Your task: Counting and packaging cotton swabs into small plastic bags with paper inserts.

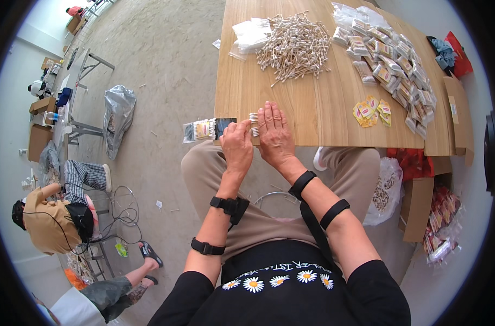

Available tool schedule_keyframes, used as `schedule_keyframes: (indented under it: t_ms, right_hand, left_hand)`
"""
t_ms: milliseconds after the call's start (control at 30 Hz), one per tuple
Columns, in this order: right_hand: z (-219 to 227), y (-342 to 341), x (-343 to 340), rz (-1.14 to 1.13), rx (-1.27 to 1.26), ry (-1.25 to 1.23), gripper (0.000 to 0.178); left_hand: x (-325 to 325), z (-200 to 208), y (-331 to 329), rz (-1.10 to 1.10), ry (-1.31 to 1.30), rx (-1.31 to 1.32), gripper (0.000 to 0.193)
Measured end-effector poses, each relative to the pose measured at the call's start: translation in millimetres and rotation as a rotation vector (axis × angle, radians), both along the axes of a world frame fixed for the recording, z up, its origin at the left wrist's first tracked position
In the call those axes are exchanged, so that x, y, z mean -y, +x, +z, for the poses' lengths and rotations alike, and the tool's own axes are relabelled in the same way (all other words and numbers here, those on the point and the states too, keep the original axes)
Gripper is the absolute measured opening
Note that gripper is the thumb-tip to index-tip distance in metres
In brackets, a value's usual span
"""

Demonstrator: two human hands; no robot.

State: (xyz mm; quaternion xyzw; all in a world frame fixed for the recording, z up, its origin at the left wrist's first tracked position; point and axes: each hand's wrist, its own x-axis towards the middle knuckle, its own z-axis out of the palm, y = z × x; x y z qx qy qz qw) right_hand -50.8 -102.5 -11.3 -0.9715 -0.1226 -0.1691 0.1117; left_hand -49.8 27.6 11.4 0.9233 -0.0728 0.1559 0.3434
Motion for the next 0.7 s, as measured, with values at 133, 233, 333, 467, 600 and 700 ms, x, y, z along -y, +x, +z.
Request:
schedule_keyframes:
  t_ms: [133, 233, 333, 467, 600, 700]
  right_hand:
    - [-2.9, 0.5, 0.1, 0.006, 0.002, 0.007, 0.066]
    - [-3.5, 0.9, 0.0, 0.002, 0.018, 0.001, 0.065]
    - [-3.9, 0.8, 0.5, 0.007, 0.025, 0.022, 0.064]
    - [-2.7, 0.5, 0.2, 0.007, 0.025, 0.015, 0.064]
    - [0.3, 0.0, -0.2, 0.002, 0.014, 0.006, 0.062]
    - [2.4, -0.3, -0.4, -0.003, -0.004, -0.004, 0.06]
  left_hand:
    - [-1.4, -2.0, 0.3, 0.007, 0.029, -0.012, 0.022]
    - [-2.4, -3.1, 0.7, 0.012, -0.017, -0.057, 0.022]
    - [0.3, -0.2, 4.4, 0.026, -0.007, -0.046, 0.022]
    - [-1.2, -2.5, 7.4, 0.015, 0.023, -0.063, 0.023]
    - [-1.6, -3.3, 6.6, 0.016, 0.025, -0.062, 0.023]
    - [-3.5, -3.9, 7.3, 0.01, 0.014, -0.069, 0.022]
